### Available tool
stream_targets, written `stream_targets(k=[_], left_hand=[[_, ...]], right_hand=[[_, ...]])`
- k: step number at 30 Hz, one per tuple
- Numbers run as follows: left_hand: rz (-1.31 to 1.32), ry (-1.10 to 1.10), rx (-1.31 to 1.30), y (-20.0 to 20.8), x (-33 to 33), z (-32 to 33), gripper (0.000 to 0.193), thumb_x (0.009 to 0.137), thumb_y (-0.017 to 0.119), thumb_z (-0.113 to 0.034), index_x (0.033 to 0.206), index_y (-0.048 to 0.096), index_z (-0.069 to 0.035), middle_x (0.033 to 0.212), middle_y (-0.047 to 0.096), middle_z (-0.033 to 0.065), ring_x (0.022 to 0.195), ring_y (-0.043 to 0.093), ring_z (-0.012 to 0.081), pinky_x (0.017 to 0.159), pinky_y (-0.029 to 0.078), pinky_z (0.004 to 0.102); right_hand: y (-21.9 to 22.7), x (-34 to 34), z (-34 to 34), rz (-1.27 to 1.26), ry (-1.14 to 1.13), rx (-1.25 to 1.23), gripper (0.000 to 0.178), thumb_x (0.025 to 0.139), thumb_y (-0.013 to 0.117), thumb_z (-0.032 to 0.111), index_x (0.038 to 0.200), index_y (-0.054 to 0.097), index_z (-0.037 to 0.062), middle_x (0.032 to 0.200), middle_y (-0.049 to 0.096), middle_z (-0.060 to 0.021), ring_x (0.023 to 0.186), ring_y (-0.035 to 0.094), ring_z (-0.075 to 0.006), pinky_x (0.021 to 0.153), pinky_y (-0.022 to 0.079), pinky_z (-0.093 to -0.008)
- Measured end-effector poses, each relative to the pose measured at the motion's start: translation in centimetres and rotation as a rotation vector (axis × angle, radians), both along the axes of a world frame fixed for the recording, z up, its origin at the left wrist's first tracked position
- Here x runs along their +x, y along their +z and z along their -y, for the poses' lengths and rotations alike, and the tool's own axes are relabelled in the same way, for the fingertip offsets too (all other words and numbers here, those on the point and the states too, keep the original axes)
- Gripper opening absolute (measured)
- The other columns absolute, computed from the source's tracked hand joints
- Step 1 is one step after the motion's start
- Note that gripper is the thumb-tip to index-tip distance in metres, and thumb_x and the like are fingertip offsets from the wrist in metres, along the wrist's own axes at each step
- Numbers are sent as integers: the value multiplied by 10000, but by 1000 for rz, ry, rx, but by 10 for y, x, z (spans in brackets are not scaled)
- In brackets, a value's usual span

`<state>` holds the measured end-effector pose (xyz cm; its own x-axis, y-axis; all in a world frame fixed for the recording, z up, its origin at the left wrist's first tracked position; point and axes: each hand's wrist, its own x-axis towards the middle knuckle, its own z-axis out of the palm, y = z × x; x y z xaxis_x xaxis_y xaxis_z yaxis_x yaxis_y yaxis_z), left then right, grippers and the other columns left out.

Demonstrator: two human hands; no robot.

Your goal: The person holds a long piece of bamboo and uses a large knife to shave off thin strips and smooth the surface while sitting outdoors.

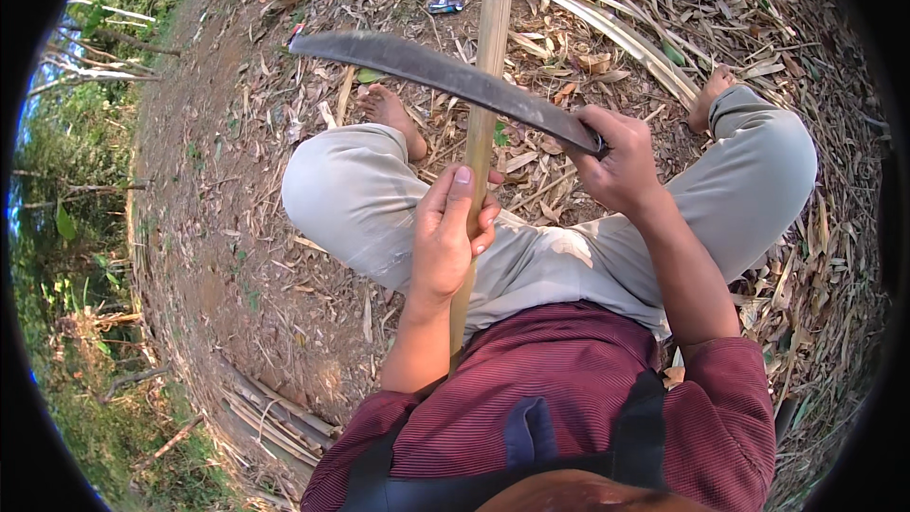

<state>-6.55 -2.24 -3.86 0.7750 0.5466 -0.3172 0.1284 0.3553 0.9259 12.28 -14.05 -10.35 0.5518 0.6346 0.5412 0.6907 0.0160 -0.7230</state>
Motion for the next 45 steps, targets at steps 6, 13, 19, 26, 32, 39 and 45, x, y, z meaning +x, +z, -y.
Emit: stream_targets(k=[6, 13, 19, 26, 32, 39, 45], left_hand=[[45, -44, -58, -9, 6, 6, 388, 1063, 413, -335, 1098, 586, 11, 722, 493, 22, 549, 397, 52, 476, 321, 182], [-77, -65, 88, -19, 3, 5, 385, 1069, 403, -324, 1052, 573, 20, 701, 580, 75, 489, 437, 66, 442, 333, 189], [-301, -213, 408, -12, 2, 0, 400, 1072, 402, -346, 966, 588, -8, 651, 601, 78, 420, 412, 30, 406, 313, 187], [72, 171, 1428, -11, 5, 31, 178, 961, 608, -100, 1069, 586, 40, 915, 656, 152, 686, 631, 177, 640, 507, 296], [-157, -285, -303, -65, -46, 57, 501, 1031, 470, -425, 1079, 546, 68, 810, 618, 113, 656, 633, 190, 519, 506, 280], [593, 684, 834, -34, -32, 15, 826, 914, 357, -734, 1316, 409, -14, 1219, 503, 225, 996, 570, 348, 773, 534, 417], [957, 259, 506, 10, -3, -36, 686, 1007, 258, -623, 783, 490, -18, 556, 423, 57, 417, 378, 162, 406, 314, 268]], right_hand=[[-10, -12, 2, 8, 62, -39, 229, 731, 687, 37, 951, 632, 4, 784, 605, -167, 672, 604, -361, 592, 465, -395], [-6, -17, -8, -517, 152, -36, 185, 911, 691, 152, 996, 680, -13, 768, 651, -53, 691, 570, -87, 609, 438, -241], [11, -16, -19, -1000, 241, 90, 299, 902, 745, 299, 812, 618, 44, 573, 499, 19, 490, 446, -42, 458, 368, -232], [3, -15, -41, -1439, 147, 387, 249, 930, 701, 221, 819, 544, 64, 623, 444, 49, 515, 411, -59, 480, 367, -238], [13, -7, -47, -1680, 180, 529, 172, 958, 646, 162, 877, 511, 93, 622, 389, 83, 502, 382, -22, 462, 349, -216], [5, -2, -51, -1833, 227, 552, 153, 968, 618, 141, 875, 509, 86, 628, 389, 76, 535, 395, -31, 481, 363, -219], [-45, -11, -81, -1989, 293, 226, 219, 973, 632, 207, 973, 547, 5, 631, 369, 90, 506, 361, -14, 444, 357, -207]])
